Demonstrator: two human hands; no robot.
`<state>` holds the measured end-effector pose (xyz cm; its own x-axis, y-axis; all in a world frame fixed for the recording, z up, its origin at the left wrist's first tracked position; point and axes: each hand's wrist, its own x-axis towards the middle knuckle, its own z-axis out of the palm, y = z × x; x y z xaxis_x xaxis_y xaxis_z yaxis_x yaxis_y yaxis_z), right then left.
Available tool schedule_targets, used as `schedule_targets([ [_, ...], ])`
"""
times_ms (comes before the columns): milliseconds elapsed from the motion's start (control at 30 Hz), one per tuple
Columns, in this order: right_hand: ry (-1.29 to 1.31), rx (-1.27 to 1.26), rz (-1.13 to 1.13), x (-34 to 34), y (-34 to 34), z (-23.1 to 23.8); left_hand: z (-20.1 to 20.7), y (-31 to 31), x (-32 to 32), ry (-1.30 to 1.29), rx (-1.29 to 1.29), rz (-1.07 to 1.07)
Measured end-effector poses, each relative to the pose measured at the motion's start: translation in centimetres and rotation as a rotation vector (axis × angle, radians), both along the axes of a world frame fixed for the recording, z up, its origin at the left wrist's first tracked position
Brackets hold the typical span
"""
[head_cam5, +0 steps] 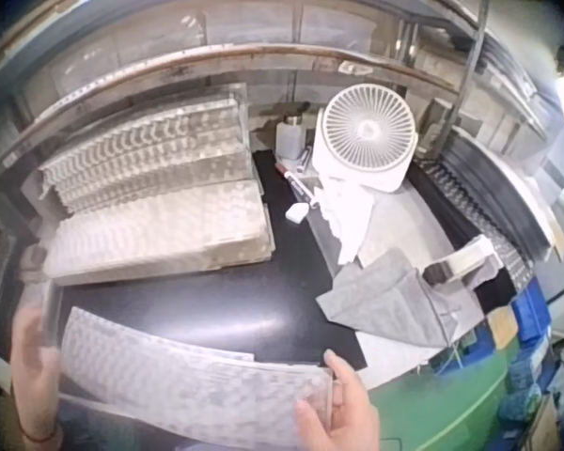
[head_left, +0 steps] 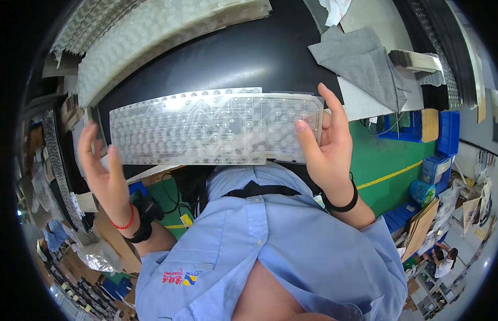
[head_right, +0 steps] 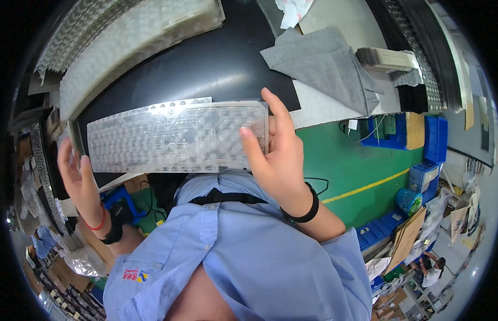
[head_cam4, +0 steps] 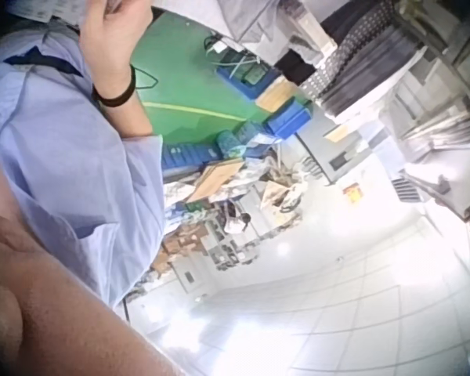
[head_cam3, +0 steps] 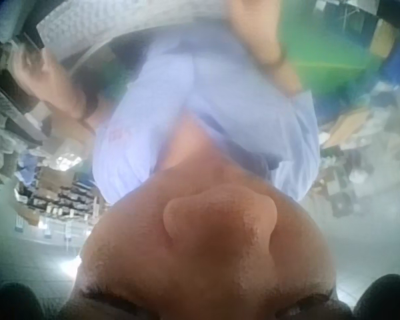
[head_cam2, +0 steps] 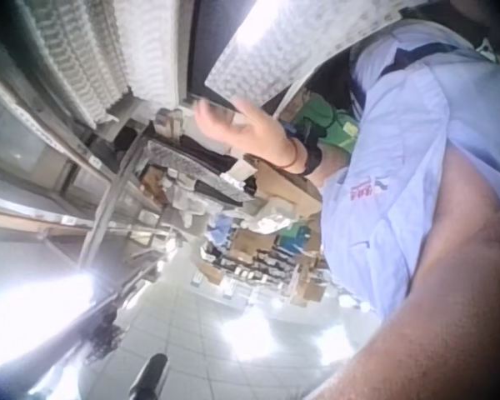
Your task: Separating and inspecting thin transparent plastic component sheets.
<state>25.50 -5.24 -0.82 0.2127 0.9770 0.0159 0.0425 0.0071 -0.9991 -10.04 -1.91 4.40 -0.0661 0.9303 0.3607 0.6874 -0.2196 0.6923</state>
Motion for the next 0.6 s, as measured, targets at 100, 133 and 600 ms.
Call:
schedule_targets([
  [100,-0.072,0.041,0.026,0.1,-0.4,-0.8,-1.1,-0.7,3.7,0.001,-0.158,-0.373],
  [133,-0.102,0.044,0.038,0.2,-0.5,-1.1,-1.0,-0.6,5.2,0.11,-0.199,-0.456],
  [600,-0.45,0.306,0.1,1.0,-0.7,-0.7,-2.1,0.0,8.1,0.333,-0.257,-0.48],
])
